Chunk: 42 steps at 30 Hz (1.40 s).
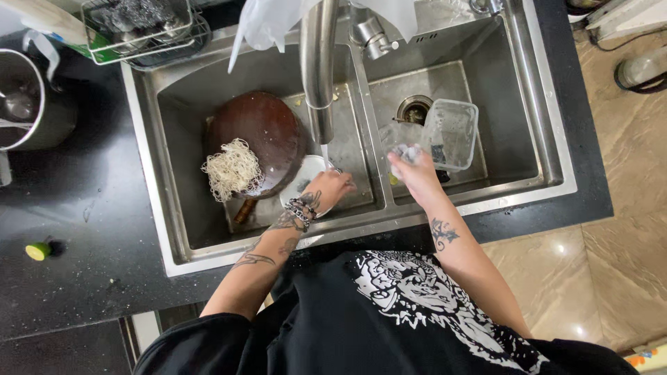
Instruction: The person washes dishes at a kitchen sink. They pick up a scrub sponge, rinse a knife, scrub and rinse a plastic container, scrub a spoon, and then wash a white bowl, rubbing its inside and outside under running water.
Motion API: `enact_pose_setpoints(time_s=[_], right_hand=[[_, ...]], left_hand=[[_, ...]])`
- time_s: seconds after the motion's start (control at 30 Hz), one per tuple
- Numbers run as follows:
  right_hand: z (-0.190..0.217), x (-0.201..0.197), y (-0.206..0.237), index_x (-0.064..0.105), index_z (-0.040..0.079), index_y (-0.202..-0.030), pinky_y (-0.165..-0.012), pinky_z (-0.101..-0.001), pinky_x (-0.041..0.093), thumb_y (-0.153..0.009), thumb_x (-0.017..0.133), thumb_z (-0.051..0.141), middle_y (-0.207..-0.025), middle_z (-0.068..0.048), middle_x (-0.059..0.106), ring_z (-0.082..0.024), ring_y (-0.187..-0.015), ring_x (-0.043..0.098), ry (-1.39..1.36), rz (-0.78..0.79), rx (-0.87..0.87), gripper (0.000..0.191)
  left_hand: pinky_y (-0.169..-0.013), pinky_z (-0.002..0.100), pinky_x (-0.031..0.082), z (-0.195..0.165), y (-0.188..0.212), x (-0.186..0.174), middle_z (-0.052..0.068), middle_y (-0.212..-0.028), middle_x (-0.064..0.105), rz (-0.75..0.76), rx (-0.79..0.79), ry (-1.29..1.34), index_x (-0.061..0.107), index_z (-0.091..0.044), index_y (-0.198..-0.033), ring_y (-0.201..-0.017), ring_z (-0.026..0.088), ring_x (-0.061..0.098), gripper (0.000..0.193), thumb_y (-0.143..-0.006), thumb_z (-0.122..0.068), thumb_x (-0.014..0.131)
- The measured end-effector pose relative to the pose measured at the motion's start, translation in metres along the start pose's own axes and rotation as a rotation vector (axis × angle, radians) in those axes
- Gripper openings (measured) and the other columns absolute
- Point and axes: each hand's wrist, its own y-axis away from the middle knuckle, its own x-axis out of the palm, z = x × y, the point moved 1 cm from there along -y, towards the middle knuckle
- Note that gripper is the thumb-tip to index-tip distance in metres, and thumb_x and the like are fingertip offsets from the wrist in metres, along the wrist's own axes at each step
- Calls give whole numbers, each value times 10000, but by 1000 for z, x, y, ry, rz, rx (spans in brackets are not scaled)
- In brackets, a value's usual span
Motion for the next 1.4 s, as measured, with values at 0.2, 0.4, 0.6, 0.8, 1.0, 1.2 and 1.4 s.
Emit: enact_pose_setpoints(time_s=[0.2, 0.4, 0.6, 0.8, 1.0, 1.2, 1.4], right_hand=[[-4, -2, -7, 635, 101, -917, -485, -248, 361, -1005, 630, 282, -788, 26, 607, -64, -604, 499, -17, -71, 77, 201], [9, 15, -14, 467, 114, -784, -529, -297, 333, -1078, 553, 293, -657, 16, 415, -122, -561, 391, -273, 145, 92, 355], [16, 21, -14, 451, 102, -773, -542, -314, 344, -1070, 546, 279, -660, -9, 417, -149, -578, 403, -382, 144, 176, 358], [12, 13, -12, 469, 107, -790, -539, -302, 346, -1058, 555, 298, -667, -7, 437, -143, -587, 422, -358, 96, 201, 340], [-8, -4, -17, 499, 123, -826, -573, -301, 407, -1051, 563, 309, -711, -3, 481, -144, -628, 472, -333, 29, 218, 300], [-15, 0, -19, 551, 120, -966, -717, -379, 500, -1055, 558, 287, -897, -101, 626, -242, -789, 626, -425, 129, 256, 190], [38, 34, -19, 609, 52, -1180, -867, -444, 584, -1034, 465, 373, -1087, -153, 672, -294, -887, 703, -580, 39, 345, 381]], left_hand=[[-810, 495, 536, 11, -2, 18, 210, -960, 675, -31, -94, 76, 602, -80, -1148, -936, 408, 658, 229, -1009, -261, 587], [-773, 489, 547, 28, -10, 46, 217, -935, 659, -236, -83, 188, 515, -20, -1153, -930, 421, 646, 218, -963, -128, 519], [-720, 468, 488, 10, -14, 36, 221, -870, 652, -279, -284, 425, 565, -33, -1073, -824, 426, 627, 152, -1063, -163, 486], [-701, 398, 507, -28, -12, 13, 171, -784, 595, -387, -140, 758, 529, -16, -955, -740, 378, 614, 152, -1044, -94, 434], [-768, 392, 516, -54, -11, -19, 132, -842, 617, -286, 2, 497, 574, -34, -943, -827, 342, 630, 105, -933, 18, 484], [-907, 395, 544, -100, 1, -56, 54, -1043, 659, -287, 395, 238, 659, -99, -983, -1079, 295, 626, 158, -840, -32, 665], [-942, 390, 546, -113, 0, -75, 55, -1150, 636, -194, 531, 59, 615, -84, -1049, -1196, 287, 615, 237, -835, -79, 718]])
